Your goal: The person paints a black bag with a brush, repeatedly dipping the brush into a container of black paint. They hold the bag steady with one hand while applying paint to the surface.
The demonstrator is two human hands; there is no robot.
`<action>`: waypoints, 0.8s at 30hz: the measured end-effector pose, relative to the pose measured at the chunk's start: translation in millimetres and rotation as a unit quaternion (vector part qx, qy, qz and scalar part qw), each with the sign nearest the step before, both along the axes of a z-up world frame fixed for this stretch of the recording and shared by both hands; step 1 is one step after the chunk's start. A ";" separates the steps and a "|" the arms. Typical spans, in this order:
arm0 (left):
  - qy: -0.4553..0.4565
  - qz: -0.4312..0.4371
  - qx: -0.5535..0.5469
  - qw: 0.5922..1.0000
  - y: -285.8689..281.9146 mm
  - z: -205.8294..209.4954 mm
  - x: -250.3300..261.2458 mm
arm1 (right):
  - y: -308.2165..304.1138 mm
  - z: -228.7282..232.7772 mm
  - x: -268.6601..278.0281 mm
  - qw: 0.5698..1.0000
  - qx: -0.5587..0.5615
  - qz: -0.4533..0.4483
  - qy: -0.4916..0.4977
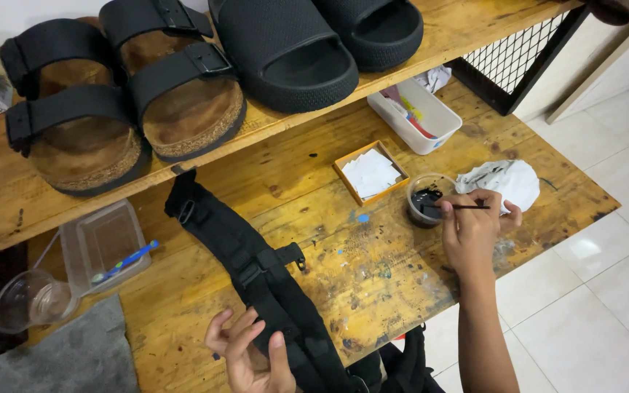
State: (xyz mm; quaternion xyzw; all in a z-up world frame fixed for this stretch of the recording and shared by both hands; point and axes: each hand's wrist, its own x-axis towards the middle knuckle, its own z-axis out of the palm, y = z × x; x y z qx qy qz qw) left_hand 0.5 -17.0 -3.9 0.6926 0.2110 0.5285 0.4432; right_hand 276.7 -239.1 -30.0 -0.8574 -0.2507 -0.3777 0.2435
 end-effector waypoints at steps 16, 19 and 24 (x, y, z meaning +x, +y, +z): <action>0.020 0.033 0.057 0.998 3.7 0.7 2.0 | 5.3 14.2 -19.9 0.988 0.138 -0.058 0.020; -0.049 -0.003 0.075 0.996 11.1 -13.3 4.3 | -3.2 5.0 -39.8 0.971 0.236 -0.021 -0.034; -0.042 0.016 0.095 0.994 14.9 0.6 3.3 | 20.6 42.1 -152.1 0.968 0.040 -0.082 -0.233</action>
